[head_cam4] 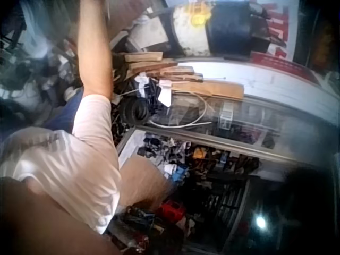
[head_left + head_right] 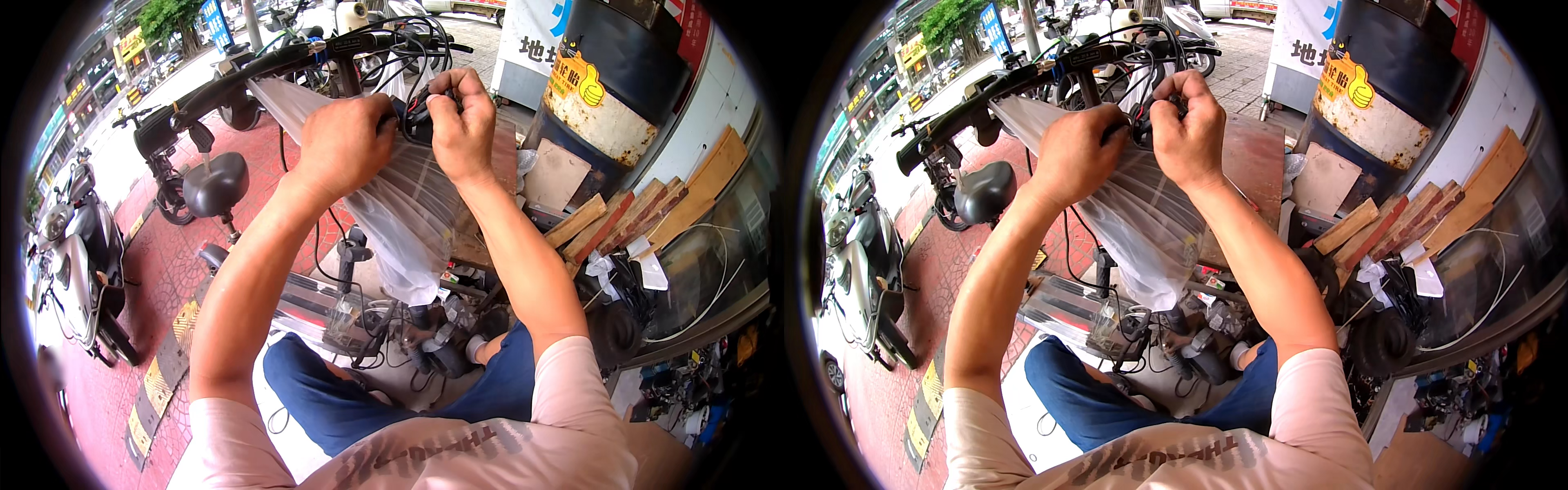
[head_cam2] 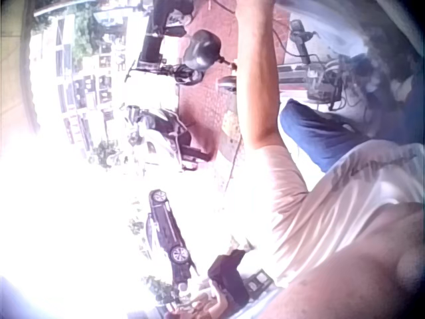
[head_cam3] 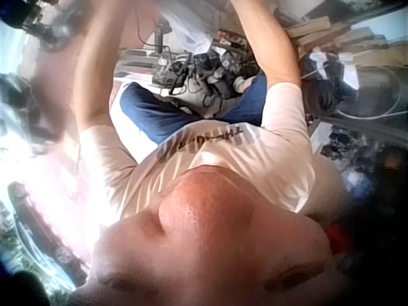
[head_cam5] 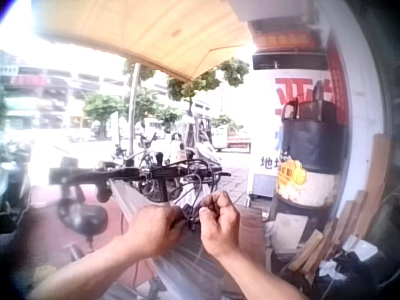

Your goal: The person manipulates electrical wires and a plastic housing on a scooter, using pliers to pull wires through components while sitting on the ground.

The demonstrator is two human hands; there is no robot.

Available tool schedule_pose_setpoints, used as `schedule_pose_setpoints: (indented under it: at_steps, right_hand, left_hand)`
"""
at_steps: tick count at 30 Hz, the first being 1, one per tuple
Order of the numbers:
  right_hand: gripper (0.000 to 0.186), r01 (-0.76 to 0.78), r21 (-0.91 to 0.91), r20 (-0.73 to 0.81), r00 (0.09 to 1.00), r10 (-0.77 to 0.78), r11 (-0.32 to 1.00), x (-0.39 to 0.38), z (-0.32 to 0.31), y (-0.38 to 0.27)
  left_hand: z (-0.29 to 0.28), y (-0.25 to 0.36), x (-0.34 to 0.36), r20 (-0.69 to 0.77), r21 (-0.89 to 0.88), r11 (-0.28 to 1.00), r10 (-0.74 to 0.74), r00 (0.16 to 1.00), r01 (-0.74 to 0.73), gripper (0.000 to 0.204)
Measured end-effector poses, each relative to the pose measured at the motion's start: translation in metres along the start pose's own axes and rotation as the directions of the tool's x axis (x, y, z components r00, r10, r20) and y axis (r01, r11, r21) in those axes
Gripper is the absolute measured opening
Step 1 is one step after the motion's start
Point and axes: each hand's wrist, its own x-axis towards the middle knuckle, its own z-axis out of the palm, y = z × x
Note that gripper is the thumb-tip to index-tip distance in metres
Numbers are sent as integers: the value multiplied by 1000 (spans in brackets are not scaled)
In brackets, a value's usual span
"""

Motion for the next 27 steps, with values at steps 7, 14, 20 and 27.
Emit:
schedule_pose_setpoints:
  at_steps: [7, 14, 20, 27]
  right_hand:
    - [7, -446, 557, 85, 869, 487, 700, 4, -9, 7]
    - [18, -184, 60, 159, 972, 173, 981, 11, -46, -2]
    - [51, -48, 17, 183, 982, 44, 999, -25, -49, -33]
    - [30, 202, -157, 117, 976, -185, 967, -22, -24, -84]
  left_hand:
    - [1, 2, 5, 31, 137, 988, -78, 996, 73, 21]
    - [-10, -12, 0, -248, -472, 881, -132, 960, -1, 19]
    - [-26, 2, -20, -453, -448, 874, -39, 891, -189, 14]
    - [-45, 8, -15, -555, -166, 950, 132, 821, -265, 12]
